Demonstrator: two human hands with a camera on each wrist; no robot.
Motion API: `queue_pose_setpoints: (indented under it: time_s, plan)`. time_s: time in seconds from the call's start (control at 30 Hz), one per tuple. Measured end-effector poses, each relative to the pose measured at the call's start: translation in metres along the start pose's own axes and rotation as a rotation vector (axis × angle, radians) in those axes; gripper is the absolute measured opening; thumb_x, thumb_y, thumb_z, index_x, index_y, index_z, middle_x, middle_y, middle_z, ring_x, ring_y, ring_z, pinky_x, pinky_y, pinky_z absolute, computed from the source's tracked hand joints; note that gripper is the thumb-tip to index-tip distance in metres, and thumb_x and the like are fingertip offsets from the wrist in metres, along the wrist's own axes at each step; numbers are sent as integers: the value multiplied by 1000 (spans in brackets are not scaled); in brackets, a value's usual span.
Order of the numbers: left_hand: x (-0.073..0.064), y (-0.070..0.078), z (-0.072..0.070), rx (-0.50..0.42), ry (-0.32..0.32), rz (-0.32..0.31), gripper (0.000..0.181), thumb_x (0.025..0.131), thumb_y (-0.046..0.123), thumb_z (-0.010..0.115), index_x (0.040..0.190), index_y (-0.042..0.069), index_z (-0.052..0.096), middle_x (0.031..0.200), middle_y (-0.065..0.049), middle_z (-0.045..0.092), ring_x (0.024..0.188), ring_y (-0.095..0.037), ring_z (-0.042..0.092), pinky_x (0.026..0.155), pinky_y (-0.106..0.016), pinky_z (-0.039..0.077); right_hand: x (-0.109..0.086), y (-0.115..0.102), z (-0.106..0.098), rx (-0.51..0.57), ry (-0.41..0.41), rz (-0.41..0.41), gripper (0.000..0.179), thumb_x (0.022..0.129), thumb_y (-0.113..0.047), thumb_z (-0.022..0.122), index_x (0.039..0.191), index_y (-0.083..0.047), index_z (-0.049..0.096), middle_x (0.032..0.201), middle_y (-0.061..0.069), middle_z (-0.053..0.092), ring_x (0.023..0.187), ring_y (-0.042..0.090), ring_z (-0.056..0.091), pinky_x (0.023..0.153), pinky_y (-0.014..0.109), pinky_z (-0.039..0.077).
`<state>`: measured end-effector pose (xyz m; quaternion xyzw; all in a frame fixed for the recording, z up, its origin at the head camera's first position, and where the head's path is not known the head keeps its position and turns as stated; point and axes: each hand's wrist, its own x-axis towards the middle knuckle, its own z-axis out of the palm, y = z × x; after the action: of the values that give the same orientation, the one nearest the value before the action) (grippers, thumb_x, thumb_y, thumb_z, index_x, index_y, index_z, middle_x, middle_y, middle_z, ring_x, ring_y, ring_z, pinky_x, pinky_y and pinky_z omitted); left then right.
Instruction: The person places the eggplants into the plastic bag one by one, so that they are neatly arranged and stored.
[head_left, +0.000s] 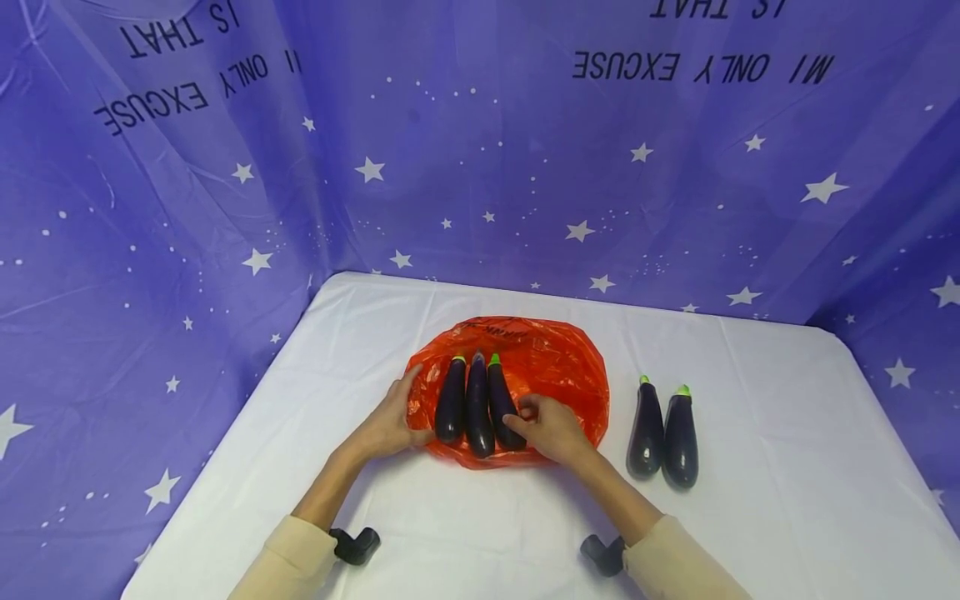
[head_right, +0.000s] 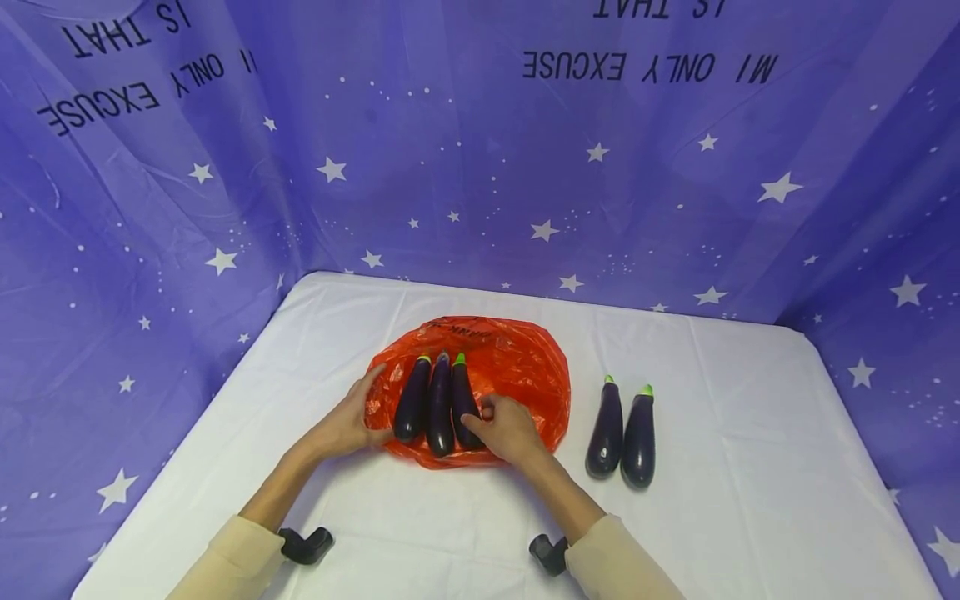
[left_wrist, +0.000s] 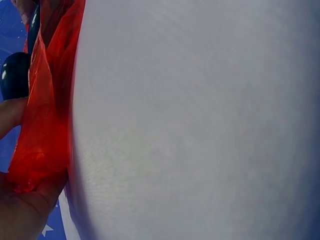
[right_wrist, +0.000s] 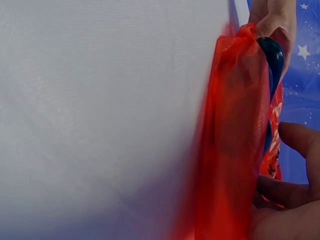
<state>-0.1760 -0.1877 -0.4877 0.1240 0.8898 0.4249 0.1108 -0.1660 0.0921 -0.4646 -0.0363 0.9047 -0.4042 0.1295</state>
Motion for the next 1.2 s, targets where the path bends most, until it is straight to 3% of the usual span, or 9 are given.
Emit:
queue_pose_setpoints:
  time_s: [0.13,0.37,0.53,0.67,0.83,0.93,1.03,1.2]
  plan:
    - [0,1,0,0,-1,-7,110,68,21,82,152,13,11,139,-21,31,130,-40,34,105,-58,29,-5,-2,-7,-6,14,-3,45,84,-32,72,118,-3,63,89,0,63,80,15,58,71,27,53]
    - [1,0,0,4,-5,5,110,69,23,82,152,13,11,138,-21,32,130,-40,35,105,-58,29,-24,1,-33,50,52,-15,38,84,-26,72,115,-4,65,88,-1,63,71,14,57,63,25,51]
    - [1,-1,0,13,-1,0,110,68,24,83,152,14,12,138,-22,32,130,-40,35,105,-58,29,-44,18,-62,39,106,-34,35,87,-28,69,114,-6,64,90,0,64,76,15,59,64,25,51]
    - [0,-2,0,15,-2,-3,110,69,25,82,152,14,11,140,-22,31,131,-41,34,105,-58,28,-60,34,-92,-11,195,-37,37,90,-33,64,117,-8,63,96,3,65,86,18,61,70,26,51]
    - [0,-3,1,8,-9,-10,110,69,25,82,152,16,11,142,-22,28,132,-41,32,105,-59,27,-76,66,-124,-103,322,53,51,91,-43,59,125,-6,57,109,14,65,96,31,62,74,36,48]
    - [-1,-2,1,4,-12,-15,110,69,25,82,152,16,11,141,-21,29,132,-41,32,105,-59,27,-82,91,-136,-112,290,176,68,92,-51,54,136,0,43,123,24,56,109,41,55,78,46,47]
    - [-1,0,-1,7,-12,-13,110,69,24,82,152,15,11,140,-22,30,131,-41,34,105,-59,28,-85,112,-141,-94,205,278,82,92,-56,49,141,7,29,131,31,46,115,47,48,84,52,45]
    - [1,0,0,2,-11,-11,109,69,24,82,152,15,11,140,-22,30,130,-41,34,105,-59,28,-81,135,-137,-94,138,319,86,92,-58,46,140,12,28,131,34,44,119,51,42,93,57,37]
